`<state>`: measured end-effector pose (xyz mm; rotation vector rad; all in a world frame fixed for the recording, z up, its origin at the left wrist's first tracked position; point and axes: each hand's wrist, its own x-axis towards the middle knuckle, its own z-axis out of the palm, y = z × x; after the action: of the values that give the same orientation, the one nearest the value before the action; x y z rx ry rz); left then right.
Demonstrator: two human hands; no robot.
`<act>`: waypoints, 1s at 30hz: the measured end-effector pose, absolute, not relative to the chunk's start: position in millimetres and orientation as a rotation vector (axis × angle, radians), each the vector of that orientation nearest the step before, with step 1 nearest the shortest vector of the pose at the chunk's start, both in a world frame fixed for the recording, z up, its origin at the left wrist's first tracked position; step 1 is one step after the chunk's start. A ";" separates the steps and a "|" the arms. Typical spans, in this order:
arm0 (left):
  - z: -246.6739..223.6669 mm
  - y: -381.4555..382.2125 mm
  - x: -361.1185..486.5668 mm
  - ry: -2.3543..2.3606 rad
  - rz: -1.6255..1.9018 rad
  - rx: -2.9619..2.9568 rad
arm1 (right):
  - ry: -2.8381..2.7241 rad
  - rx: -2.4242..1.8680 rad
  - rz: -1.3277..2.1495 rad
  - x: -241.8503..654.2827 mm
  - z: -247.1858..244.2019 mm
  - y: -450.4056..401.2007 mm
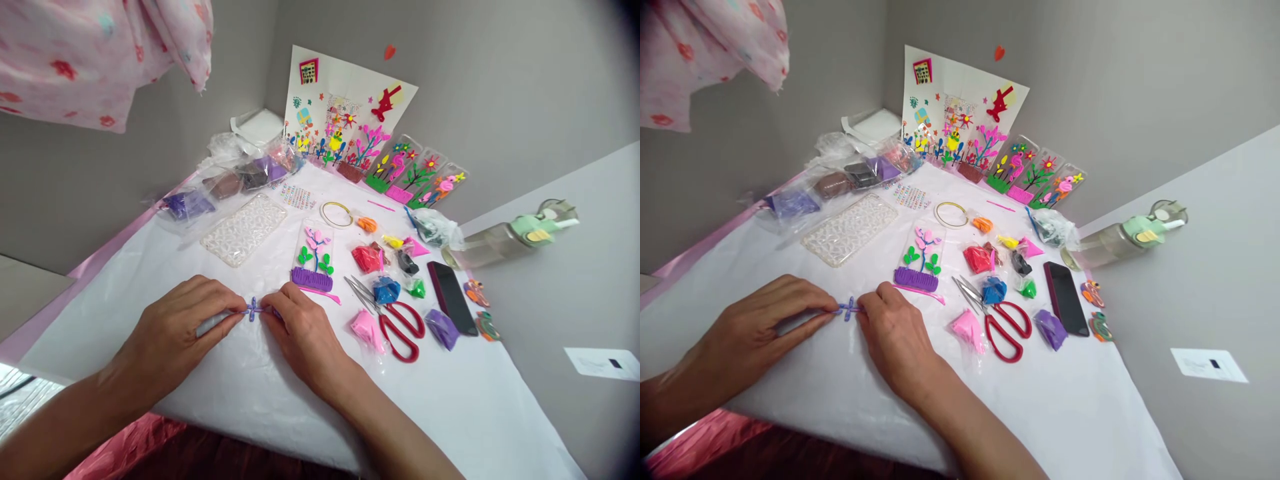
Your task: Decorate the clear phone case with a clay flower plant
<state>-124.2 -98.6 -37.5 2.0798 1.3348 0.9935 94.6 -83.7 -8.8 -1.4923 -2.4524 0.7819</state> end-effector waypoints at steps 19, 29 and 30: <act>-42.0 -93.7 -120.6 1.319 0.932 2.256 | -2.463 -1.459 0.761 95.1 -11.5 -84.9; -43.9 -93.5 -121.1 1.336 0.908 2.222 | -2.486 -1.472 0.761 94.5 -9.5 -84.8; -43.7 -93.4 -121.5 1.329 0.917 2.220 | -2.487 -1.474 0.758 94.3 -9.6 -84.5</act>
<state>-121.5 -93.4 -43.7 2.2202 1.3292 0.9172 94.3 -84.5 -9.6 -1.4741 -2.4870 0.7582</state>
